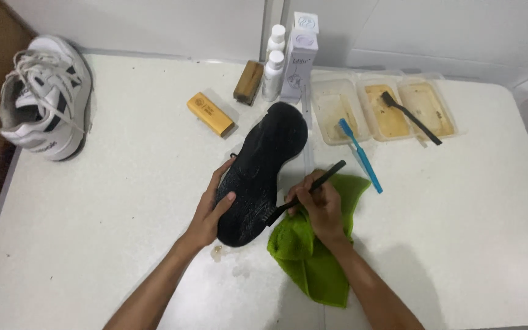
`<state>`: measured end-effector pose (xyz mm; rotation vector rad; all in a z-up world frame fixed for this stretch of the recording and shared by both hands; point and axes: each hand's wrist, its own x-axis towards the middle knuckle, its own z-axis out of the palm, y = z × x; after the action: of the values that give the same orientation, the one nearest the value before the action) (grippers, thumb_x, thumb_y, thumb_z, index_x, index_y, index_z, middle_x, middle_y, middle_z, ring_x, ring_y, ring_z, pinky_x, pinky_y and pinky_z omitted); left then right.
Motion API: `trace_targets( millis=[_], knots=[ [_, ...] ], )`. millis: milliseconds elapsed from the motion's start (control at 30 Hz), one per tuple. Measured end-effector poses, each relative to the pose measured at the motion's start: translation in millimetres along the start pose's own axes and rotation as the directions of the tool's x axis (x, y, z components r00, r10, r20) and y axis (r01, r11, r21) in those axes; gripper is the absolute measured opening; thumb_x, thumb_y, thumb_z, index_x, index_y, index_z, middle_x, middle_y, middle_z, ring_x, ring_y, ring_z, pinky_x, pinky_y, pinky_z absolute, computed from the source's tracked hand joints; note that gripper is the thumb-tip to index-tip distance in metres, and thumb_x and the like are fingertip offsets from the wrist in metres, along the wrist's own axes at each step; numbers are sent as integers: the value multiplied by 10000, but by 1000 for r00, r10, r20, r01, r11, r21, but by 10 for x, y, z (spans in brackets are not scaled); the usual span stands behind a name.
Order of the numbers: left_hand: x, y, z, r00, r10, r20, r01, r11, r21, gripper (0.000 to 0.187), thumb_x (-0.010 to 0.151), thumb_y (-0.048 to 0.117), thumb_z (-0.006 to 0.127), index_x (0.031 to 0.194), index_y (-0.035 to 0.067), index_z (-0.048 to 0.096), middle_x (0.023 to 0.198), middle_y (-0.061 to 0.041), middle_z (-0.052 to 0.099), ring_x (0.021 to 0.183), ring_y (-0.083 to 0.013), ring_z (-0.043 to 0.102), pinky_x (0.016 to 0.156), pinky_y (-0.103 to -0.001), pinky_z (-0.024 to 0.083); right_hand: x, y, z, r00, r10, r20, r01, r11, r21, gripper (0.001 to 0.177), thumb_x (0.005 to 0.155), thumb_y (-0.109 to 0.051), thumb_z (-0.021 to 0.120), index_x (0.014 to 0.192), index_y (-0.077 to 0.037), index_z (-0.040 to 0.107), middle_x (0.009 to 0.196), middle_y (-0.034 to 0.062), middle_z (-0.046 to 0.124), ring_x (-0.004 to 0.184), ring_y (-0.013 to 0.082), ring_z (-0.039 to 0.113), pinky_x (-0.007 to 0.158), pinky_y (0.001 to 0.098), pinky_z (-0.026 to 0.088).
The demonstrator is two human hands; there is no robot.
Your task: Cleaning a black sneaker using a cloth, brush, and cleaning solutions
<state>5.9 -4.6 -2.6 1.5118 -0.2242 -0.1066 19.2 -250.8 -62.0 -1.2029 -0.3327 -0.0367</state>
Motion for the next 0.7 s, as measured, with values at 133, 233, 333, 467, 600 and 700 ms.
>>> trace_targets(
  millis=[133,233,333,467,600,700],
  knots=[
    [-7,33,14,1000,-8,16,8,1000,12,684,950,326,490,1555,66,307,1450,-286,503,1401,-421,393,1117,-551,317,-37,140,-70,999,29,13,-29,999,14,148,1033,-51,622,976,-67,486,787,221,728,625,242,721,512,352,629],
    [-24,6,-3,1000,-10,16,9,999,41,692,952,361,491,1552,69,308,1466,-300,476,1406,-434,381,1113,-551,317,-2,91,-52,997,32,-63,-31,999,9,142,1061,-111,591,989,-93,470,792,190,722,627,226,707,513,347,613],
    [-29,34,20,1000,-16,-4,16,1000,7,691,951,364,493,1557,88,309,1453,-283,503,1398,-417,409,1108,-547,337,21,1,-17,997,38,-63,-39,999,-15,126,1066,-99,580,975,-85,494,801,201,728,616,223,718,516,354,618],
    [-33,35,16,1000,-25,-6,25,1000,6,707,944,362,494,1560,75,298,1448,-279,508,1389,-408,418,1108,-547,339,10,17,-56,999,40,-5,-40,999,-17,119,1043,-72,603,954,-64,525,792,224,731,603,238,718,508,362,615],
    [-41,39,16,999,-32,-2,32,999,21,706,943,359,485,1557,64,298,1468,-291,481,1397,-431,399,1122,-556,317,-1,142,-208,994,57,-98,-59,998,-13,139,1025,-127,639,1005,-82,509,884,189,738,686,221,739,582,339,643],
    [-36,47,22,999,-44,-6,44,999,-5,705,942,374,493,1562,97,301,1466,-257,503,1398,-389,413,1124,-547,325,-54,6,-9,993,94,-66,-96,995,-20,144,988,-33,665,968,-43,522,844,222,728,624,256,736,533,379,639]
  ],
)
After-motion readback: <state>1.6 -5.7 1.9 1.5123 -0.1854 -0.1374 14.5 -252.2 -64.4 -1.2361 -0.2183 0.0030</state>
